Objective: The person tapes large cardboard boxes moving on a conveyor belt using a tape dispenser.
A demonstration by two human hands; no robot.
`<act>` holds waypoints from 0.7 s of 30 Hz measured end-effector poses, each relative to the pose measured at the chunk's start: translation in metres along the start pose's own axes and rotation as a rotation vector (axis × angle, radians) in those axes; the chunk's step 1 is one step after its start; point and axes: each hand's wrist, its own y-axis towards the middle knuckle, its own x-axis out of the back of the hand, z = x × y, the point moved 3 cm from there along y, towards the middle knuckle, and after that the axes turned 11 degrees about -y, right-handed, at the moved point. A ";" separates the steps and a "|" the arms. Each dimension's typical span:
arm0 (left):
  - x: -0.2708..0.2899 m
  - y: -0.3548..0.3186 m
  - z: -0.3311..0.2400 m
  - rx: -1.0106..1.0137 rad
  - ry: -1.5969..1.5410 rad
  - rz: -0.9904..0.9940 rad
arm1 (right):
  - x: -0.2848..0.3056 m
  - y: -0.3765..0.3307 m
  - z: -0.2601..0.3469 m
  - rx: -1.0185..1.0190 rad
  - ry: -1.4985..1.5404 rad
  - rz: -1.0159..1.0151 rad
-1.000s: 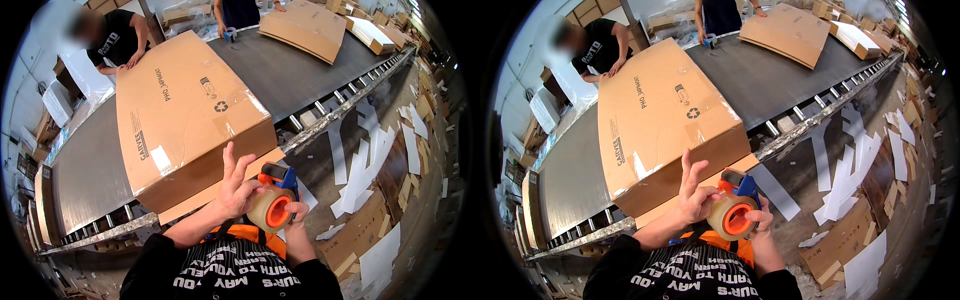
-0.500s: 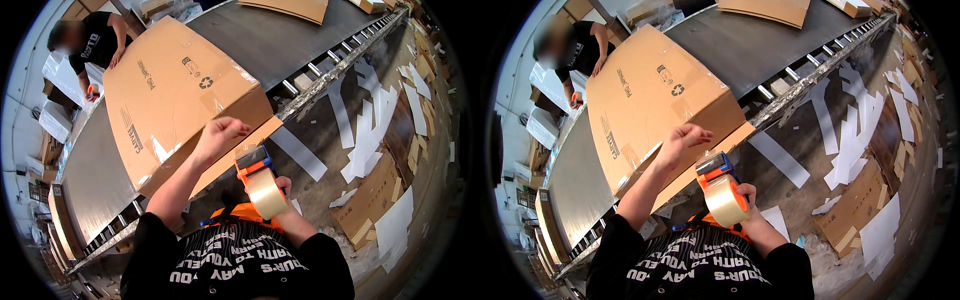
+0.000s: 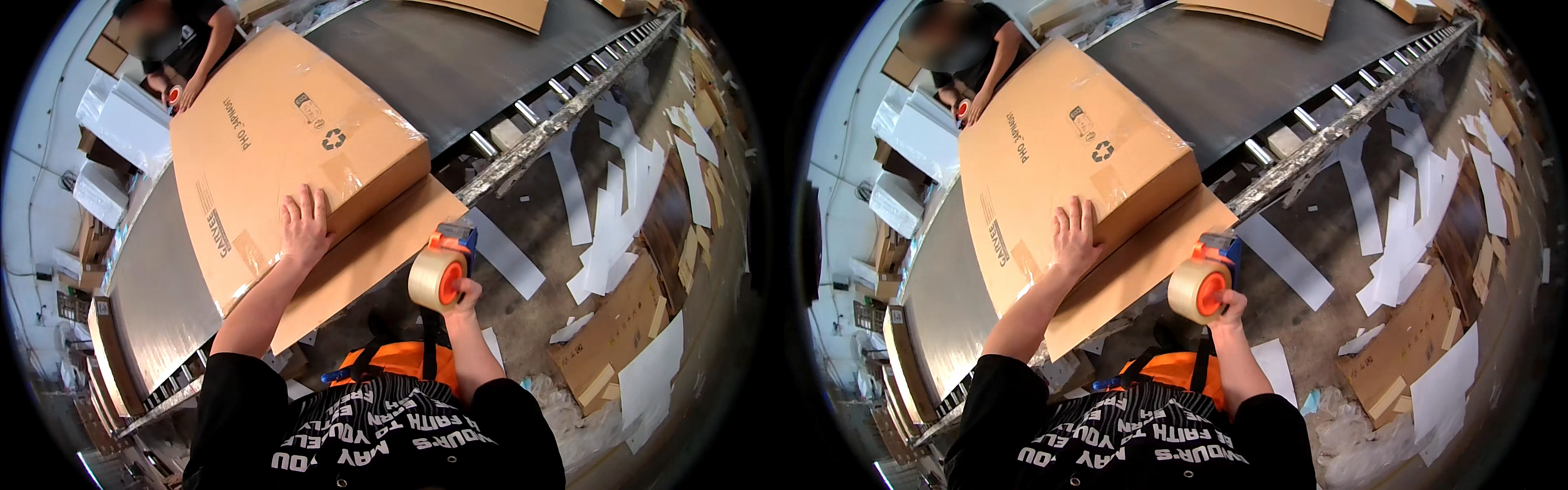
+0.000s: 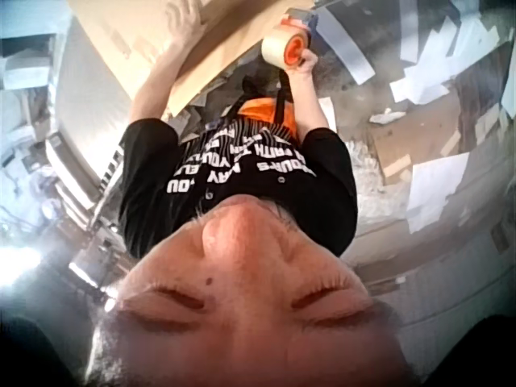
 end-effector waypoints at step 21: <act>0.018 0.064 -0.038 -0.104 -0.199 0.127 | -0.104 0.104 0.042 0.137 -0.316 0.161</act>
